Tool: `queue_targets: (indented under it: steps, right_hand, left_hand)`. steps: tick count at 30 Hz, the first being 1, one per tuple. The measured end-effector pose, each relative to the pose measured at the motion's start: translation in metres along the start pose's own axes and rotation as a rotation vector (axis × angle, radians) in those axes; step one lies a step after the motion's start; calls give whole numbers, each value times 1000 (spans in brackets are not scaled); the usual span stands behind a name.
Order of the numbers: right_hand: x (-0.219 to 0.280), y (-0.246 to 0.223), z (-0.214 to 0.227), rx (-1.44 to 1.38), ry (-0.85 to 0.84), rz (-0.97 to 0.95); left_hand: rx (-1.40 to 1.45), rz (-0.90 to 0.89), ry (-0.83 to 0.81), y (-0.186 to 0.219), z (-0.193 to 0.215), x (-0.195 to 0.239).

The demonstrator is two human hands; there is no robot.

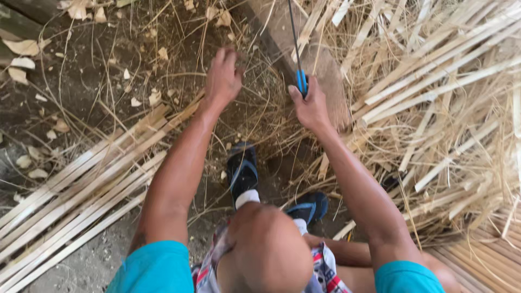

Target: The person sits on the ground and uses a machete to split long bamboo poles into thin strips. They repeatedly strike the bamboo against a wooden block to separate the material, then place the finished strips on a pile to the left.

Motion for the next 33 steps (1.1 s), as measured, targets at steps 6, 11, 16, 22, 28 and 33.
queue_targets:
  steps: [6,11,16,22,28,33]
  right_hand:
    - [-86,-12,-39,-133,36,-23]
    - [-116,-24,-79,-171,-90,-166]
    - [-127,-39,-102,-83,-73,-83]
    - [-122,-36,-114,-163,-206,-233]
    - [-125,-44,-109,-127,-231,-276]
    - [-117,-46,-103,-97,-259,-293]
  left_hand:
    - [293,112,276,-62,-17,-132]
    - [338,262,398,-147,-54,-198]
    - [498,622,230,-205,-92,-237]
    - [894,637,125,-207,-116,-256]
    - [1230,892,98,-200,-100,-265]
    - [1084,611,374,-222,-93,-296]
Point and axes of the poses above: each hand's wrist, its own x-axis away from the middle knuckle, its own z-axis out of the back of the hand, y = z × x, the point moved 8 cm from there along -x, towards the middle knuckle, and after that the axes turned 2 degrees about y, right-handed, at the moved point
